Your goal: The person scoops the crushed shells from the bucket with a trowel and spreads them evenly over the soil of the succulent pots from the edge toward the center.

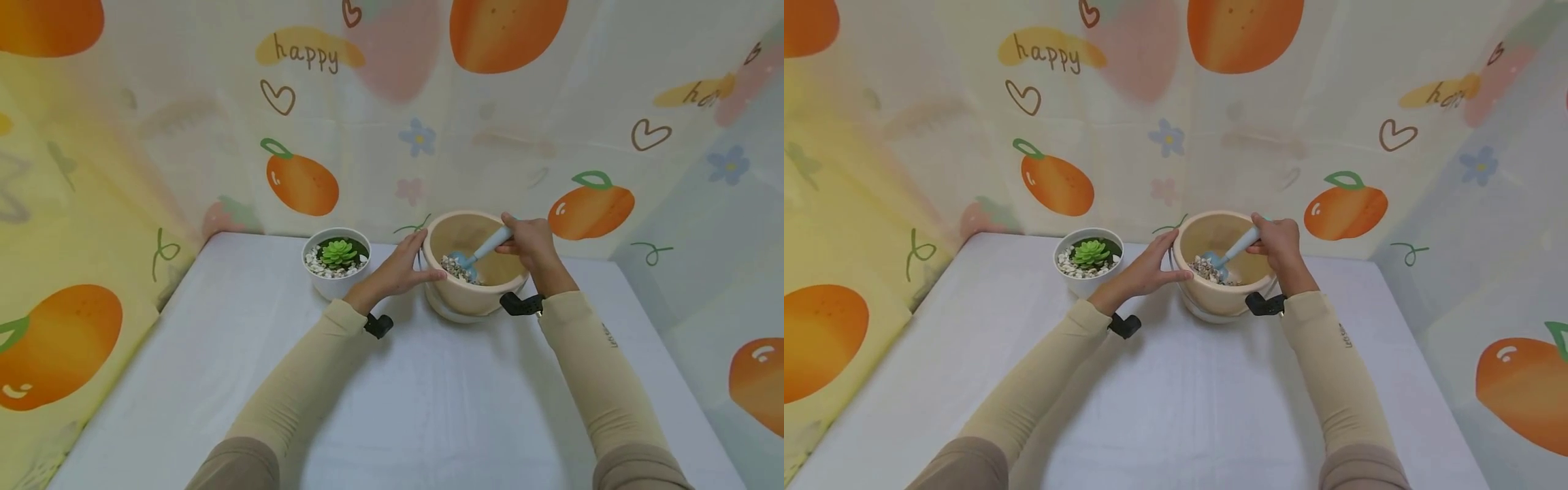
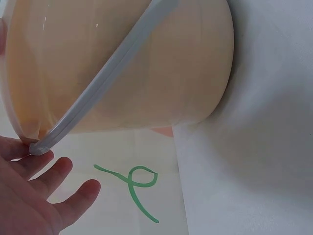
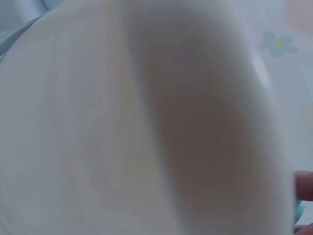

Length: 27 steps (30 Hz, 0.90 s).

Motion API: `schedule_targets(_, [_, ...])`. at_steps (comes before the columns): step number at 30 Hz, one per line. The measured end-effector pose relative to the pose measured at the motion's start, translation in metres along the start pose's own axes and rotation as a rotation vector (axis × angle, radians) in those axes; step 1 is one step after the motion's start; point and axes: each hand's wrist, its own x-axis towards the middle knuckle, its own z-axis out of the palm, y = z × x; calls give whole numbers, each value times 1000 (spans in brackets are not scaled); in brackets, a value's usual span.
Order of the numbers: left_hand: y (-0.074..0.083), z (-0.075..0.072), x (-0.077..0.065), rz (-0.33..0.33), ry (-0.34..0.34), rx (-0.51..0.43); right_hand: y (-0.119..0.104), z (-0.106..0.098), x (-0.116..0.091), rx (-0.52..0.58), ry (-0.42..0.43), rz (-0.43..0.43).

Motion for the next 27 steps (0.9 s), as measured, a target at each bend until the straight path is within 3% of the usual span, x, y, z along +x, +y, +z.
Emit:
schedule_targets(8, [2,-1,-2,2,-4,-14,-3,-7,1,142,7,59])
schedule_targets(17, [0,2,0,15,13,-35,-11,-18,2,279,-51,135])
schedule_targets(27, [-2,4,0,3,9,-47,-16,-43,5,487,-78,215])
